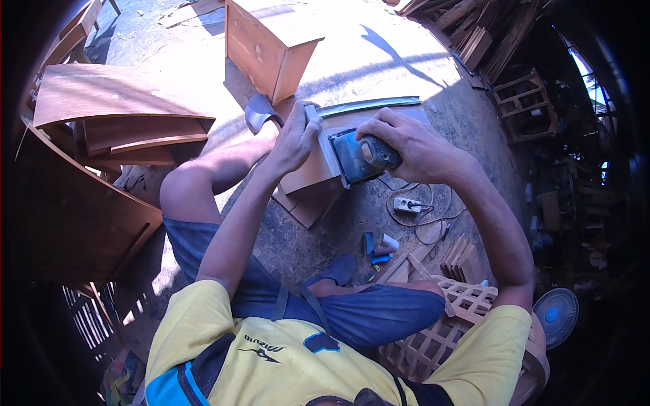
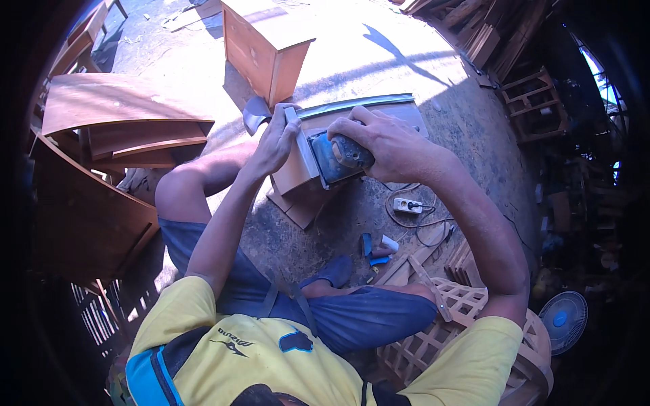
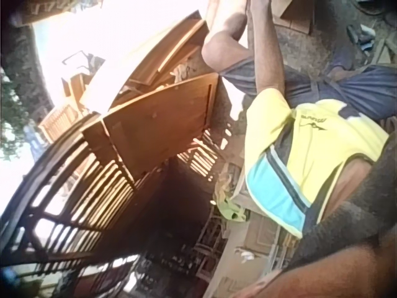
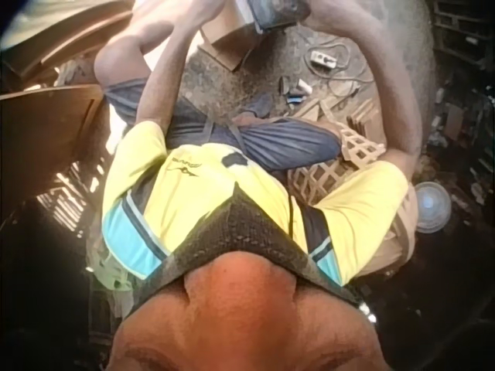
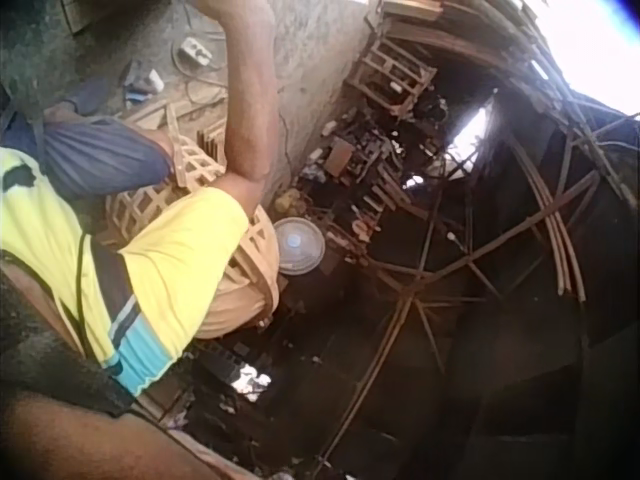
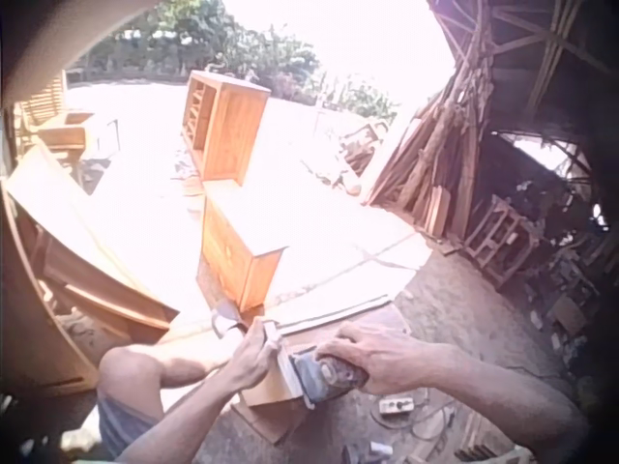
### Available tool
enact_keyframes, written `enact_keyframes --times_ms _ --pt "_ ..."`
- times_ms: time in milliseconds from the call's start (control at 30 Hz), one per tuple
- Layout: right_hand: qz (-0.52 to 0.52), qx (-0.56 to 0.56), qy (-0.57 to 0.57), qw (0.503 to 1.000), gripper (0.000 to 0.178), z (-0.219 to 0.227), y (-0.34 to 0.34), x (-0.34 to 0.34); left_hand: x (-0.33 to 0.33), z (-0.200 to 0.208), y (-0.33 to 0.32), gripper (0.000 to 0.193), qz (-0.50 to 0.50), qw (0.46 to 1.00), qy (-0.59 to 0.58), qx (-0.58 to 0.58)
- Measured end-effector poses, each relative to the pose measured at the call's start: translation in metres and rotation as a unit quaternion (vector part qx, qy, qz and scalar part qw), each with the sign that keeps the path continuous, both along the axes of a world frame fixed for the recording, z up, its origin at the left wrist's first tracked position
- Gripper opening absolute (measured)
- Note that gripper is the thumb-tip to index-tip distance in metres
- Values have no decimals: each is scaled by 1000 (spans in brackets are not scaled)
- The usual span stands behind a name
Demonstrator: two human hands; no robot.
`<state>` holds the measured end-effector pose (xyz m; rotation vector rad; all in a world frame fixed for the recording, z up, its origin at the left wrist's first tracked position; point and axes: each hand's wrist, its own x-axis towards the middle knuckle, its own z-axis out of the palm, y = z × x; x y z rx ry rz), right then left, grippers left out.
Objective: The person sands a wooden drawer piece using an electric sander, rotating the wooden piece to sand its different sides and edges.
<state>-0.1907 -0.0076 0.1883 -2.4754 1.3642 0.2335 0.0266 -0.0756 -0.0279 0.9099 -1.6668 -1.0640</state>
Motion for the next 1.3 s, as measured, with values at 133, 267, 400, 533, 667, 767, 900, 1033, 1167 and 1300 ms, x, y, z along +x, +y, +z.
enact_keyframes --times_ms 133,267,400,533,667,767,900,1033,1167,1300 --pt "8 -16 23 1000 81 -1 2 1 -1 1 2 41 5 1000 3 -1" --pt "0 -25 33 999 81 0 -1 3 -1 -1 1 41 0 1000 3 -7" --pt "-9 -26 57 998 81 3 -7 6 0 4 3 42 -7 1000 12 16" --pt "-25 -30 92 995 80 7 -9 -7 -1 2 2 42 -5 1000 8 8" --pt "-30 -2 63 998 81 5 -7 -2 -1 -2 2 42 9 1000 -4 -18" --pt "-19 2 104 994 80 9 -4 14 0 5 3 42 0 1000 5 8" --pt "1 -37 96 995 83 4 -3 4 2 1 2 41 3 1000 4 -7" --pt "-20 -41 72 996 82 1 -5 -5 -2 5 3 43 -15 999 22 28" --pt "-15 -43 62 997 83 -1 -8 -1 1 5 2 42 -14 1000 11 19" --pt "-86 -23 52 995 85 -4 -18 -34 5 4 1 42 -13 1000 12 14"
